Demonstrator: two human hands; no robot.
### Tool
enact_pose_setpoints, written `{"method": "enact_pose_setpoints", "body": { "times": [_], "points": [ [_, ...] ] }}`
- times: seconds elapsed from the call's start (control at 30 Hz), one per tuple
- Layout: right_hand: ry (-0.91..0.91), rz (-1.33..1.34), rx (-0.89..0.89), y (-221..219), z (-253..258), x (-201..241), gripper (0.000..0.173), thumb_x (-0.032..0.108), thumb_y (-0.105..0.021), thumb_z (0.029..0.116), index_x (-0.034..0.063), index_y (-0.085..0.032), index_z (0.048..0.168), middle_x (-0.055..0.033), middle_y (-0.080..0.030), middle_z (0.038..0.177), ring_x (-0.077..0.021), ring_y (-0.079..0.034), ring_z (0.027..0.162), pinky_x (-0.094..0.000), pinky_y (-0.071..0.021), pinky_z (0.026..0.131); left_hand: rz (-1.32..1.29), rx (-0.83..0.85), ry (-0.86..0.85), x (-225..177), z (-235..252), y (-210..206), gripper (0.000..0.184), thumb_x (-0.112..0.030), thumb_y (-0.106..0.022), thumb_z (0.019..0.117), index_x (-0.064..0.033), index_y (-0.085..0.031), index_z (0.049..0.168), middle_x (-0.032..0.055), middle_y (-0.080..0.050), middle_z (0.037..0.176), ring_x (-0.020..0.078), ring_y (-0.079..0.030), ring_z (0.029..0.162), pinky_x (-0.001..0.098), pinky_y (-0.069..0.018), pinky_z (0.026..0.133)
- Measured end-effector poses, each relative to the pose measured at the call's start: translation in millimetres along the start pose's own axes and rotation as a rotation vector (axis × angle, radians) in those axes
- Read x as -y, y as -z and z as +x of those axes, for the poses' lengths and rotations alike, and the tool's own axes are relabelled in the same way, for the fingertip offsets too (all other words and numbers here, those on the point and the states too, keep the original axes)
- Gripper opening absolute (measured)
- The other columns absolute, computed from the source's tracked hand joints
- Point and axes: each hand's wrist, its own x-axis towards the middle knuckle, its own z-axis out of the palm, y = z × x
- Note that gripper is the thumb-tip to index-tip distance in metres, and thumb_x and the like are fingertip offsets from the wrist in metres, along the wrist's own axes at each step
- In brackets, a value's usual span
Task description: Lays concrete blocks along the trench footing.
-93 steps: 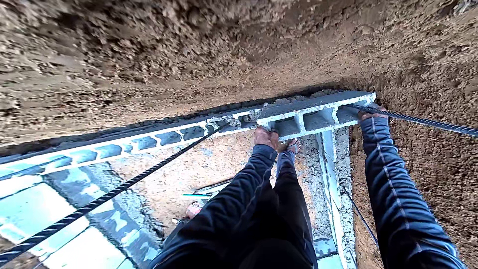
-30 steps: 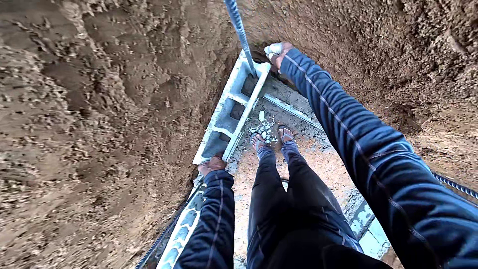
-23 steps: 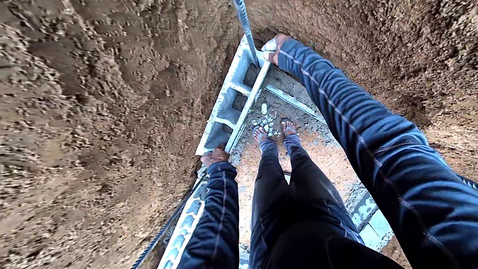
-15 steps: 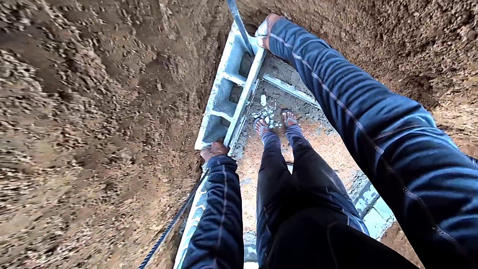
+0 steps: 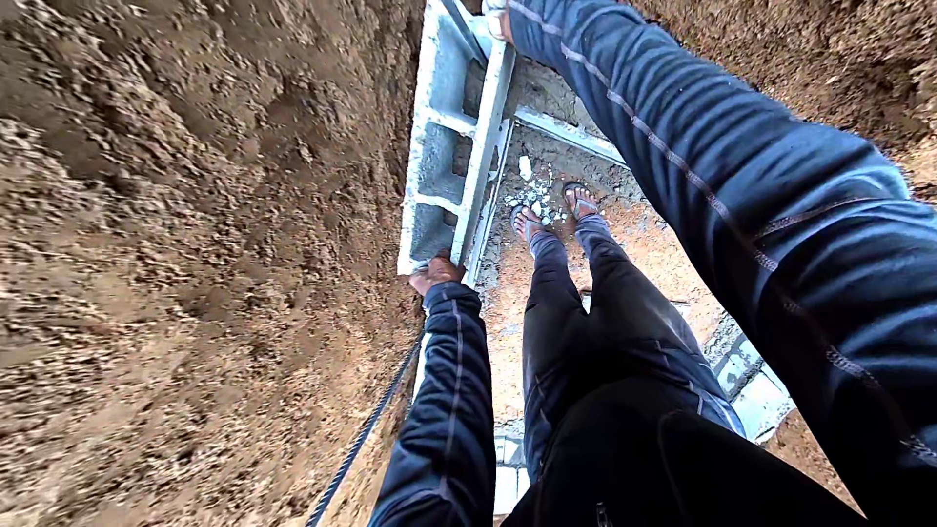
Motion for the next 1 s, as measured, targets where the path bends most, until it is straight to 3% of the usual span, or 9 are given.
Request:
{"method": "enact_pose_setpoints", "body": {
  "times": [0.13,0.47,0.67,0.73,0.8,0.87,0.9,0.93,1.0],
  "points": [
    [-0.079,0.243,-0.070,-8.7,0.1,2.8,0.036,0.004,-0.045,0.1088,-0.0092,-0.053,0.141,-0.0211,-0.056,0.147,-0.0208,-0.052,0.138,-0.0281,-0.0369,0.115,0.008,-0.025,-0.002,-1.8,-3.0,-0.8,0.058,-0.017,-0.080,0.0851,0.0007,-0.056,0.134,0.0181,-0.069,0.120,0.0275,-0.069,0.107,0.0486,-0.0577,0.090],
    [-0.133,0.323,-0.155,-12.2,-4.0,6.8,0.032,0.005,-0.047,0.1083,-0.0089,-0.056,0.135,-0.0209,-0.062,0.135,-0.0148,-0.060,0.122,-0.0218,-0.0430,0.106,0.062,0.001,0.051,-6.4,-4.0,0.7,0.053,-0.020,-0.079,0.0867,0.0017,-0.058,0.131,0.0209,-0.067,0.119,0.0318,-0.067,0.107,0.0526,-0.0570,0.089],
    [-0.065,0.388,-0.149,-7.5,-16.9,15.6,0.036,-0.001,-0.044,0.1079,-0.0162,-0.049,0.140,-0.0289,-0.053,0.146,-0.0248,-0.052,0.136,-0.0275,-0.0376,0.114,0.112,0.033,-0.008,-12.6,-16.8,7.0,0.047,-0.024,-0.079,0.0885,0.0036,-0.064,0.124,0.0224,-0.070,0.116,0.0322,-0.069,0.106,0.0520,-0.0552,0.092],
    [-0.058,0.286,-0.133,-4.2,-25.9,16.0,0.039,0.000,-0.044,0.1082,-0.0152,-0.045,0.145,-0.0297,-0.047,0.152,-0.0291,-0.045,0.144,-0.0310,-0.0323,0.120,0.134,0.178,0.143,-52.3,-46.0,26.0,0.051,-0.023,-0.068,0.1004,0.0045,-0.052,0.141,0.0223,-0.060,0.137,0.0295,-0.060,0.125,0.0465,-0.0475,0.107],
    [0.017,0.146,-0.153,0.5,-28.4,5.4,0.039,0.003,-0.051,0.1064,-0.0135,-0.049,0.141,-0.0305,-0.050,0.148,-0.0321,-0.047,0.141,-0.0349,-0.0326,0.120,0.103,0.229,0.191,-68.2,-53.8,47.8,0.060,-0.028,-0.063,0.1034,0.0043,-0.041,0.150,0.0234,-0.052,0.147,0.0312,-0.053,0.134,0.0476,-0.0429,0.111],
    [0.111,-0.052,-0.151,9.4,-16.9,-13.5,0.040,0.017,-0.058,0.1033,-0.0028,-0.061,0.138,-0.0244,-0.057,0.146,-0.0330,-0.050,0.142,-0.0438,-0.0349,0.121,0.078,0.129,-0.055,-33.9,-24.3,59.6,0.077,-0.037,-0.074,0.0947,0.0022,-0.039,0.151,0.0251,-0.056,0.143,0.0346,-0.057,0.131,0.0513,-0.0489,0.107],
    [0.113,-0.085,-0.161,11.5,-17.1,-12.9,0.039,0.019,-0.059,0.1025,-0.0006,-0.064,0.136,-0.0226,-0.059,0.144,-0.0321,-0.051,0.141,-0.0448,-0.0361,0.120,0.095,0.142,-0.178,-22.4,-8.3,66.5,0.091,-0.040,-0.077,0.0908,-0.0014,-0.029,0.158,0.0233,-0.051,0.150,0.0331,-0.053,0.137,0.0499,-0.0464,0.112],
    [0.078,-0.044,-0.163,10.4,-25.7,-2.7,0.037,0.011,-0.058,0.1025,-0.0060,-0.061,0.135,-0.0255,-0.057,0.144,-0.0328,-0.050,0.140,-0.0422,-0.0347,0.120,0.167,0.178,-0.285,-20.0,2.3,73.3,0.099,-0.043,-0.078,0.0889,-0.0043,-0.023,0.161,0.0215,-0.043,0.157,0.0317,-0.047,0.143,0.0487,-0.0414,0.118],
    [-0.075,0.131,-0.150,-1.6,-42.0,24.5,0.038,-0.003,-0.047,0.1061,-0.0173,-0.046,0.142,-0.0324,-0.046,0.151,-0.0340,-0.043,0.144,-0.0343,-0.0295,0.122,0.414,0.263,-0.461,-29.4,16.9,78.5,0.097,-0.049,-0.077,0.0873,-0.0093,-0.028,0.161,0.0218,-0.044,0.157,0.0361,-0.047,0.143,0.0551,-0.0384,0.118]
  ]
}}
